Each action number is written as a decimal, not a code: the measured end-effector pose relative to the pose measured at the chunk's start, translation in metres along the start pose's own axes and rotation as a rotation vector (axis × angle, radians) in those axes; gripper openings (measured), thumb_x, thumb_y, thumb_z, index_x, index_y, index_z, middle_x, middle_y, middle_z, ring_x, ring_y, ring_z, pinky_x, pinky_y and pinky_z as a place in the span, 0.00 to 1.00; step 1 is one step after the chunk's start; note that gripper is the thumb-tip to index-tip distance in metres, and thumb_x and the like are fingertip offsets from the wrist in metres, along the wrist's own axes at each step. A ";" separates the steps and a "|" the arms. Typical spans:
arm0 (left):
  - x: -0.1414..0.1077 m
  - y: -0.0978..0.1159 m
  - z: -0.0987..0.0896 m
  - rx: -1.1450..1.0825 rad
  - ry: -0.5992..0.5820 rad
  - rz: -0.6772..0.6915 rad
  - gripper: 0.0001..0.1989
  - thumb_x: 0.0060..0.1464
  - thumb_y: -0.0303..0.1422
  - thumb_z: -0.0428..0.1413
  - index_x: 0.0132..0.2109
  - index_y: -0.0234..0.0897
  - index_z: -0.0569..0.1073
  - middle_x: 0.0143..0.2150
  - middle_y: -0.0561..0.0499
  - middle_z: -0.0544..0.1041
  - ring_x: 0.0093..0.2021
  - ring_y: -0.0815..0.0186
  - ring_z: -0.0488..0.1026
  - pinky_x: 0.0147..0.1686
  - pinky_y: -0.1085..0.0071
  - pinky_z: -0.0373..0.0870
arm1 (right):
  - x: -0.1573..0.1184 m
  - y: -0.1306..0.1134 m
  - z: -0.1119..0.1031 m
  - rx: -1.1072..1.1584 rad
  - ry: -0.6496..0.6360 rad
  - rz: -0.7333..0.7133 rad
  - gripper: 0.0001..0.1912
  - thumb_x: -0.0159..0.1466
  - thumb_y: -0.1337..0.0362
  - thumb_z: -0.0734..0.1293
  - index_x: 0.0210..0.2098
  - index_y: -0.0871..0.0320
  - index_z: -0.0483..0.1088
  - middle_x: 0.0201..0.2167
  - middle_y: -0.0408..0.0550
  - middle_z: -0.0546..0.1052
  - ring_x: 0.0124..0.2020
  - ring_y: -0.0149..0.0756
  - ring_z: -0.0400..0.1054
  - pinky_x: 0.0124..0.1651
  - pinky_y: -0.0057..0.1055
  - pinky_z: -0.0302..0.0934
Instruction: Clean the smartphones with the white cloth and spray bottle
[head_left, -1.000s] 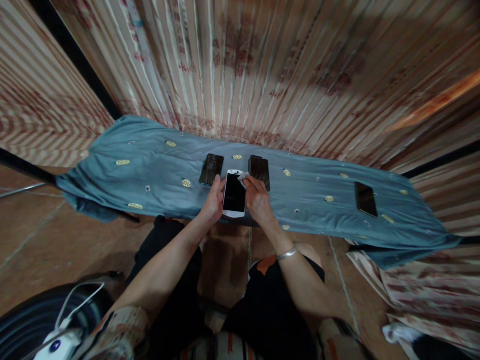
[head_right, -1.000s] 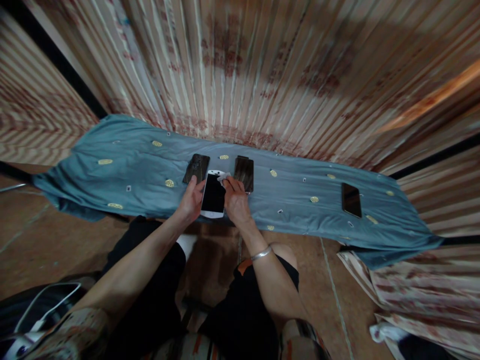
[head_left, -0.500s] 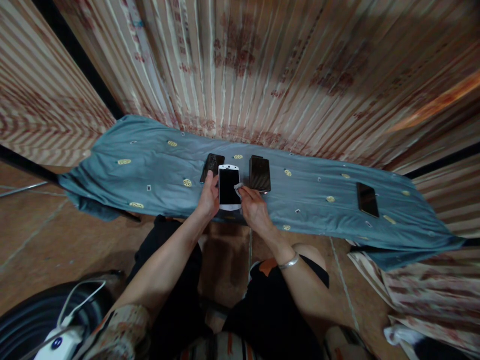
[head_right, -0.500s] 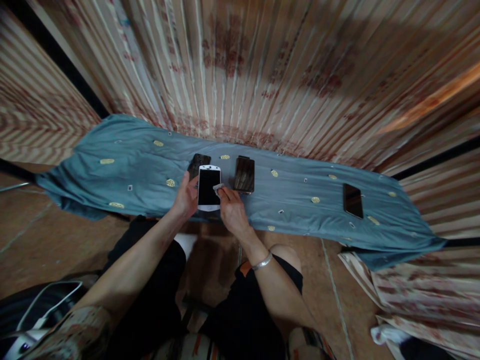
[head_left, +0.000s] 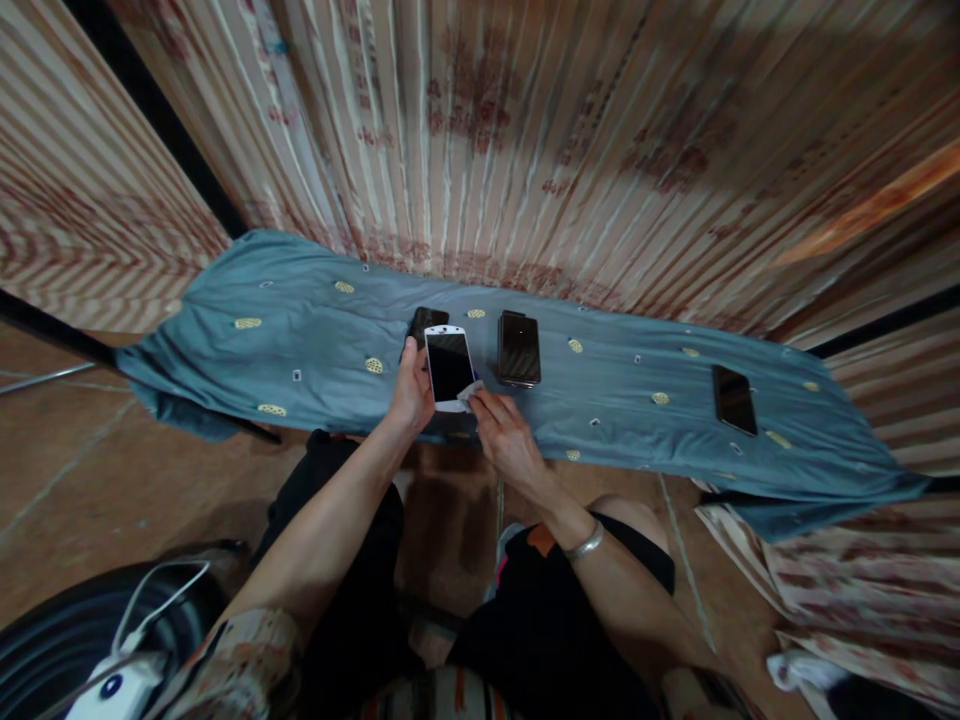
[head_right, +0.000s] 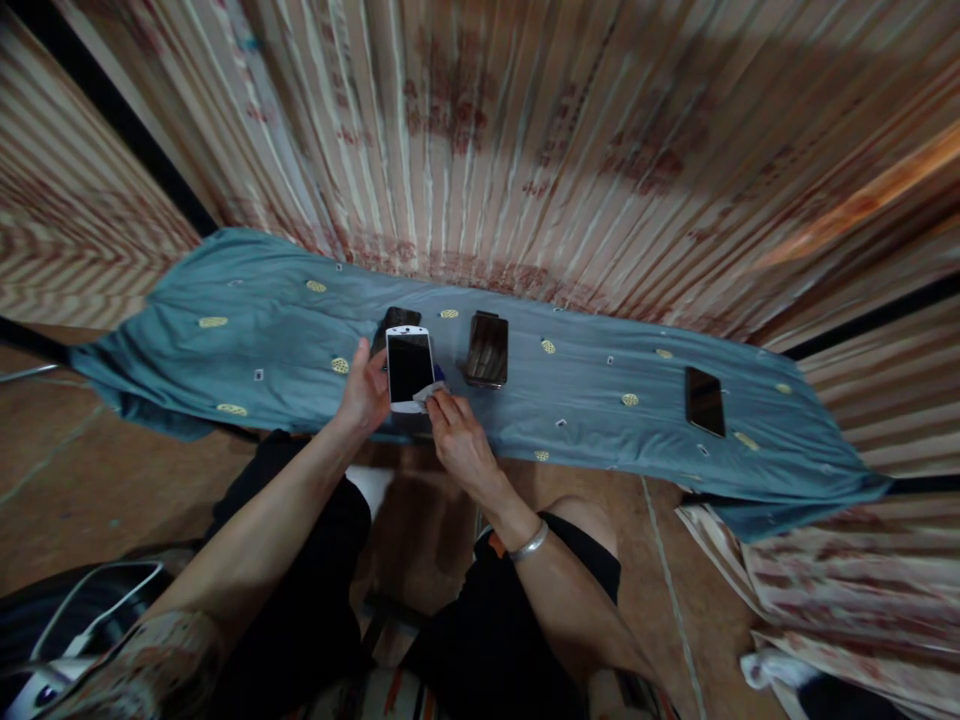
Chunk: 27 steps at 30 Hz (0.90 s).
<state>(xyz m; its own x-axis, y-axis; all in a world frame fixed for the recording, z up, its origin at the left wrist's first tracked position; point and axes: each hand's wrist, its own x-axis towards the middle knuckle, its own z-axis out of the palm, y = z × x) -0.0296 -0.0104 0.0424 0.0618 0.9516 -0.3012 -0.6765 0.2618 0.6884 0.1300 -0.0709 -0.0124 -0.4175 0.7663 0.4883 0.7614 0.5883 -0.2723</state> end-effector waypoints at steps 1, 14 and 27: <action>0.000 0.000 0.001 -0.005 0.003 0.001 0.32 0.68 0.52 0.41 0.59 0.31 0.74 0.47 0.40 0.84 0.50 0.52 0.81 0.52 0.58 0.75 | 0.000 0.001 0.000 -0.006 -0.003 -0.004 0.24 0.70 0.74 0.56 0.62 0.63 0.71 0.59 0.61 0.75 0.58 0.47 0.69 0.64 0.47 0.66; -0.002 -0.001 0.011 -0.047 0.075 0.004 0.30 0.67 0.51 0.44 0.58 0.32 0.75 0.46 0.41 0.84 0.51 0.53 0.81 0.54 0.59 0.75 | 0.010 -0.018 -0.001 0.012 -0.054 -0.058 0.23 0.71 0.74 0.57 0.60 0.65 0.73 0.57 0.62 0.76 0.58 0.47 0.68 0.65 0.44 0.65; 0.001 -0.002 0.015 -0.080 0.063 -0.002 0.26 0.70 0.46 0.42 0.56 0.32 0.74 0.43 0.43 0.84 0.50 0.56 0.81 0.54 0.60 0.75 | -0.005 -0.026 0.007 0.425 -0.131 0.169 0.16 0.63 0.74 0.63 0.42 0.56 0.80 0.47 0.52 0.82 0.49 0.40 0.76 0.56 0.41 0.71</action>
<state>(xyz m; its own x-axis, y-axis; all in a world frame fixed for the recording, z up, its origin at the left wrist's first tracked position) -0.0168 -0.0078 0.0505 0.0190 0.9384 -0.3449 -0.7331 0.2477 0.6334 0.1090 -0.0885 -0.0137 -0.3846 0.8706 0.3068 0.5649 0.4849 -0.6677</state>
